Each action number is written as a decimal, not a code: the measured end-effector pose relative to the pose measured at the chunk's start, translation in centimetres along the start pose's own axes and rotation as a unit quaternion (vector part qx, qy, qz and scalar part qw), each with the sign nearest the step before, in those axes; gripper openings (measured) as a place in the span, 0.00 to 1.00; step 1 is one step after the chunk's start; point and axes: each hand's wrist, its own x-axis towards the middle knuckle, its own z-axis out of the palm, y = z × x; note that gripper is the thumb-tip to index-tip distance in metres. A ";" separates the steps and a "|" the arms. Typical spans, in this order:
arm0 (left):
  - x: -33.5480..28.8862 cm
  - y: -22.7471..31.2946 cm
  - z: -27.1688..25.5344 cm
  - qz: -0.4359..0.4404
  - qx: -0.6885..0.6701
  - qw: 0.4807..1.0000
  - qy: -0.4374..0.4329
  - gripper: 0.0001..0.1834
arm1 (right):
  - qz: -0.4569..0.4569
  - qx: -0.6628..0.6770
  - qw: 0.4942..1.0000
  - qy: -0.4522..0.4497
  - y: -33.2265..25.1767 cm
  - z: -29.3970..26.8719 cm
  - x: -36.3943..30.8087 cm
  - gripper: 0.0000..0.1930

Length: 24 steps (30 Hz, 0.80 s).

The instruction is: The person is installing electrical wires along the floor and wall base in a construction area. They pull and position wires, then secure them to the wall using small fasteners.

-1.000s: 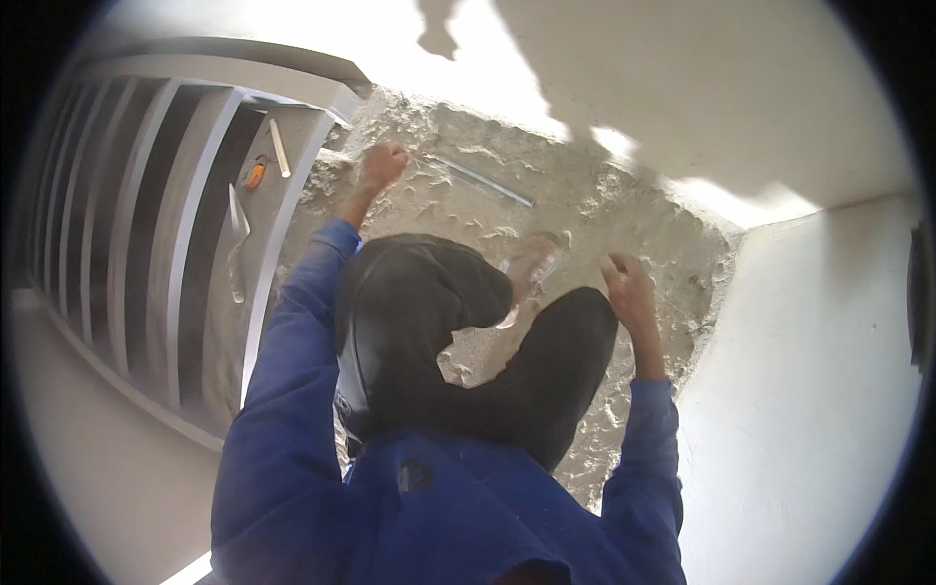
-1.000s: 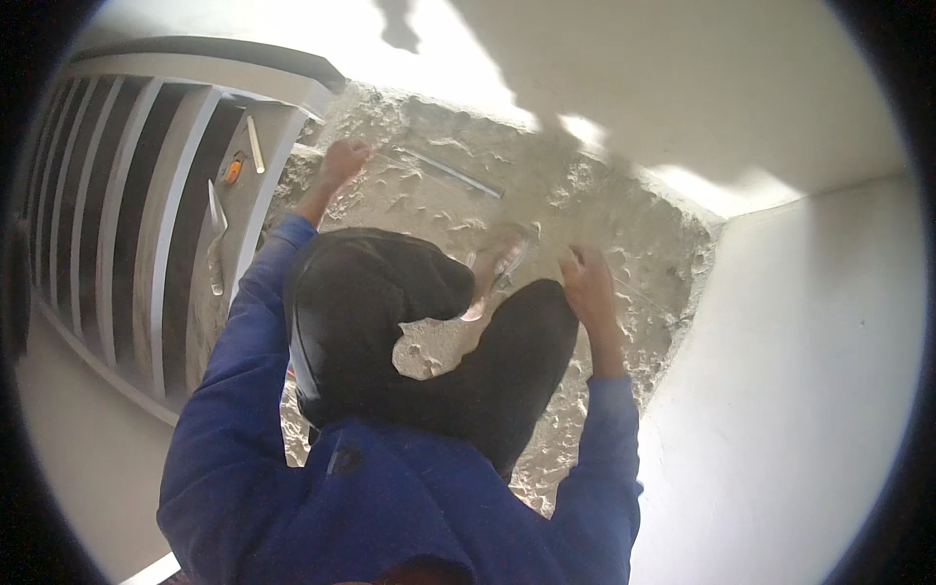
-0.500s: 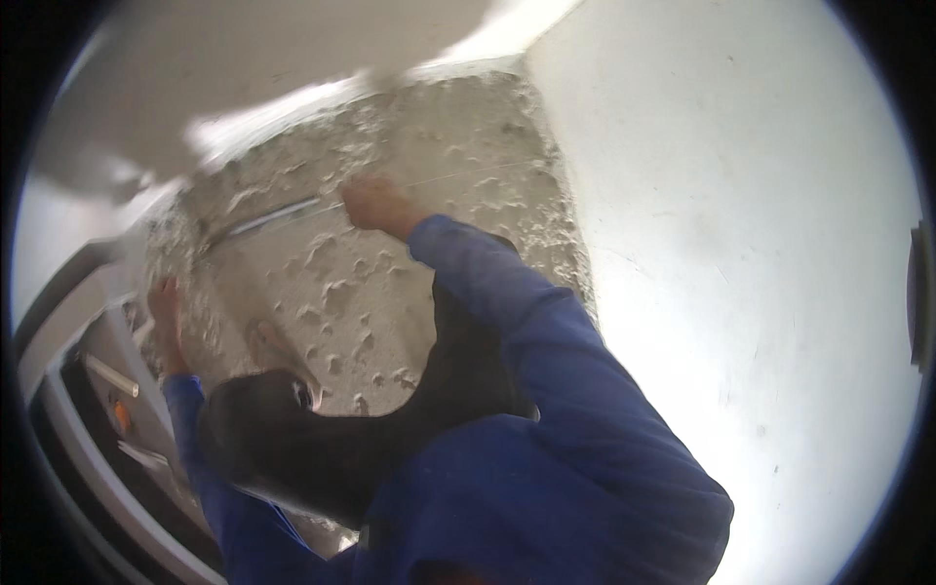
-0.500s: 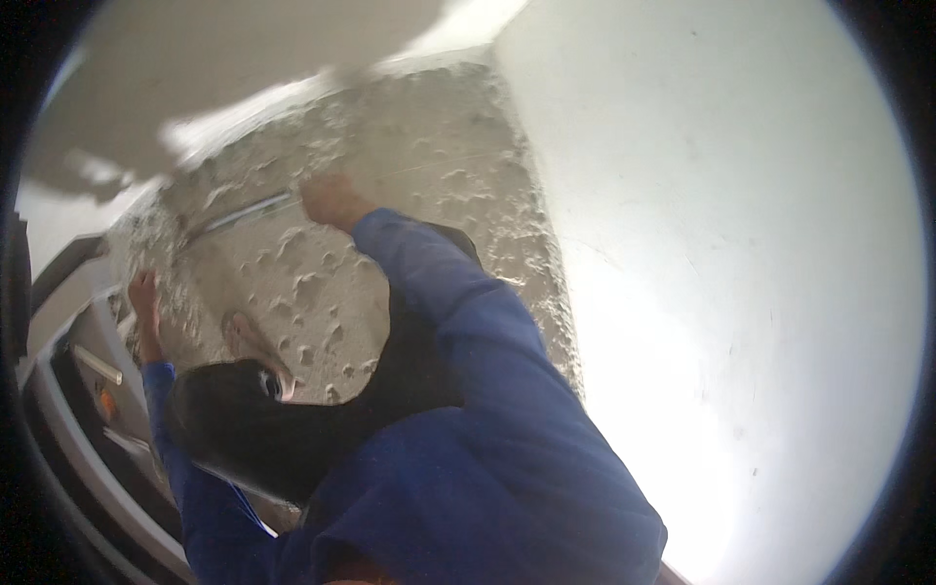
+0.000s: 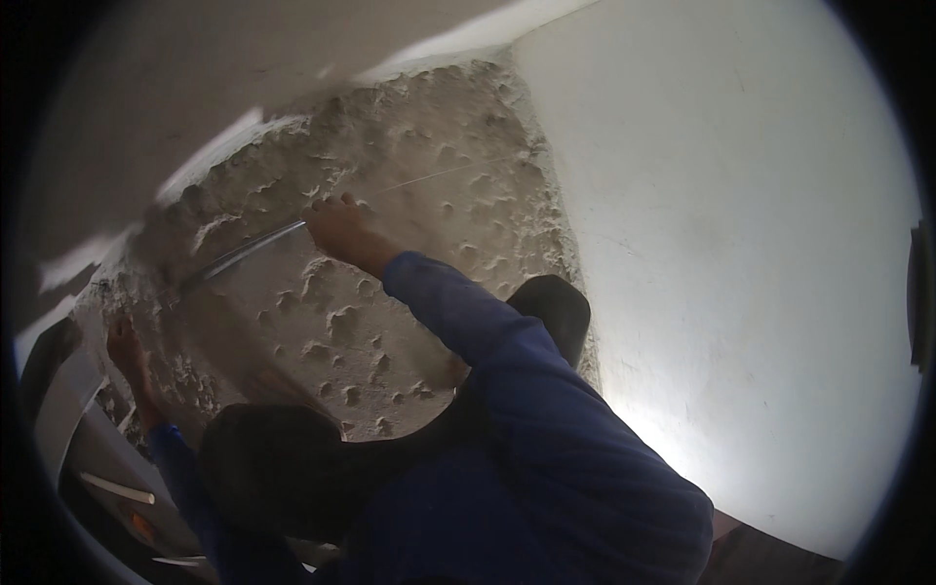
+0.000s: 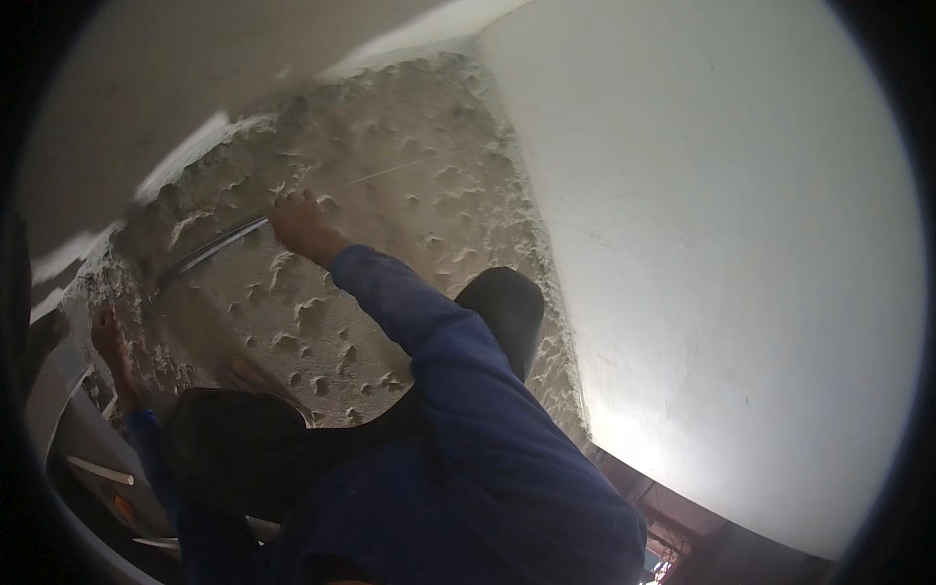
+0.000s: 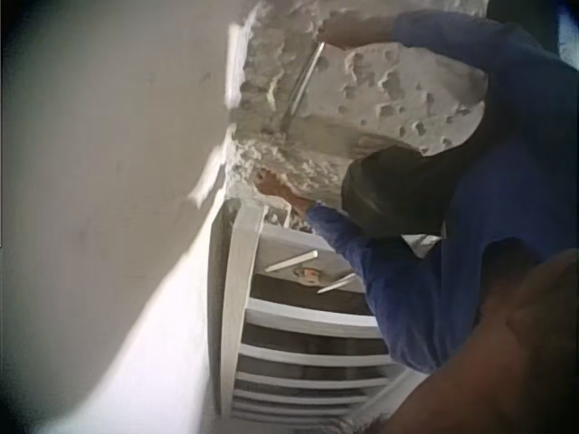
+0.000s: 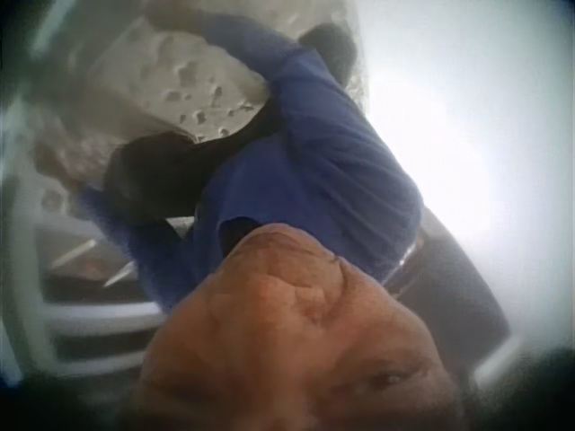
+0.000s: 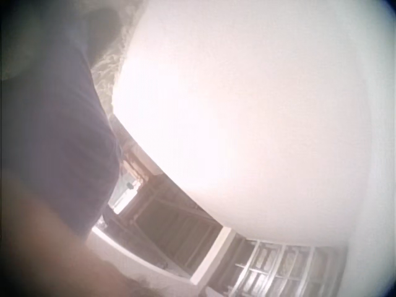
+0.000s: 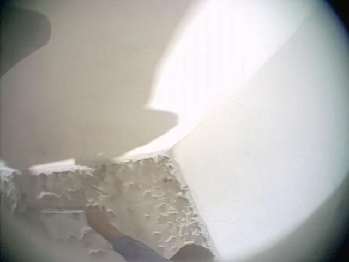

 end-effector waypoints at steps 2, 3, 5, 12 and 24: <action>0.9 -0.5 0.7 0.077 0.048 0.996 0.011 0.18 | 0.003 0.001 1.000 0.015 -0.2 -0.2 1.0 0.15; 1.4 -0.7 0.9 0.124 0.071 0.990 0.017 0.18 | 0.009 -0.009 0.999 0.030 -0.6 0.0 1.5 0.13; 1.8 -1.0 1.1 0.038 0.045 0.998 -0.012 0.20 | 0.010 -0.034 0.996 0.081 -1.5 0.6 2.4 0.10; 3.4 -1.8 0.9 0.054 0.029 0.997 -0.038 0.22 | 0.067 0.011 0.997 0.046 -7.9 1.7 5.5 0.11; 2.0 1.8 -0.9 0.018 -0.069 0.994 0.079 0.14 | -0.087 0.209 0.972 0.065 -18.5 3.9 11.2 0.11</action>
